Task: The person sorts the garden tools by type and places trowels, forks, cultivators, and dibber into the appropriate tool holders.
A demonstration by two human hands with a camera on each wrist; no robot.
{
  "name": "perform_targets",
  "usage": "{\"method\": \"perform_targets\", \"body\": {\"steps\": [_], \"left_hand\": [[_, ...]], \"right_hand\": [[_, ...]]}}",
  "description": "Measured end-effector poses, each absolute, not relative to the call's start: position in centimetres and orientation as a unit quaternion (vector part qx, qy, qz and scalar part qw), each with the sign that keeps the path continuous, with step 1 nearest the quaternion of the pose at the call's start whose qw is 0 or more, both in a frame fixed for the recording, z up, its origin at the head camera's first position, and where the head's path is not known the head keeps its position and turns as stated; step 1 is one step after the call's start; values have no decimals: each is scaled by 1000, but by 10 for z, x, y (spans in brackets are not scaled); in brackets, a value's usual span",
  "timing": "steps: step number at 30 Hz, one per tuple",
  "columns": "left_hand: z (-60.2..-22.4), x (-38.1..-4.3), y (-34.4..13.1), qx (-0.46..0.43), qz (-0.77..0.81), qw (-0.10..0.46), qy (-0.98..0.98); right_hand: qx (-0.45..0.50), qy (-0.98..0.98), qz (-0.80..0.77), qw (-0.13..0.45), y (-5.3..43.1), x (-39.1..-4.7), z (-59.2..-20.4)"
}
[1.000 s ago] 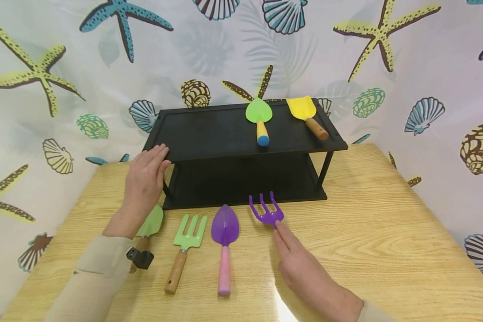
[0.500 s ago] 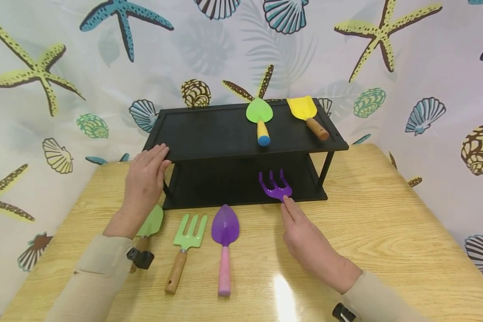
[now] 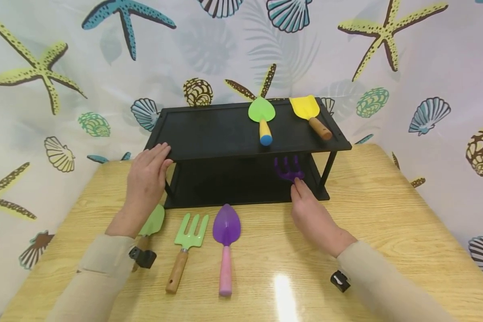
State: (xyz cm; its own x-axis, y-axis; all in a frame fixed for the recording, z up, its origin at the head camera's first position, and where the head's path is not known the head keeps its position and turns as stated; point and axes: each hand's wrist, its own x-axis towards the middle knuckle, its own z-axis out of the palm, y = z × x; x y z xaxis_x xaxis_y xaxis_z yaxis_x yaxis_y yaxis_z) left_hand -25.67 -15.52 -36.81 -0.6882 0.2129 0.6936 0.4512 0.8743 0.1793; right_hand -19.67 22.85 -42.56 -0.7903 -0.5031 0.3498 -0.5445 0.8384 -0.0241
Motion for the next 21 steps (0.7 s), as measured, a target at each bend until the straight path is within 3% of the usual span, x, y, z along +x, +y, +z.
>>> {"method": "perform_targets", "body": {"steps": [10,21], "left_hand": [[-369,-258,-154,-176,-168,355,-902],[-371,-259,-155,-180,-168,365,-898]], "right_hand": [[288,-934,63,202,242,-227,-436],[241,-958,92,128,246,-251,-438]]}}
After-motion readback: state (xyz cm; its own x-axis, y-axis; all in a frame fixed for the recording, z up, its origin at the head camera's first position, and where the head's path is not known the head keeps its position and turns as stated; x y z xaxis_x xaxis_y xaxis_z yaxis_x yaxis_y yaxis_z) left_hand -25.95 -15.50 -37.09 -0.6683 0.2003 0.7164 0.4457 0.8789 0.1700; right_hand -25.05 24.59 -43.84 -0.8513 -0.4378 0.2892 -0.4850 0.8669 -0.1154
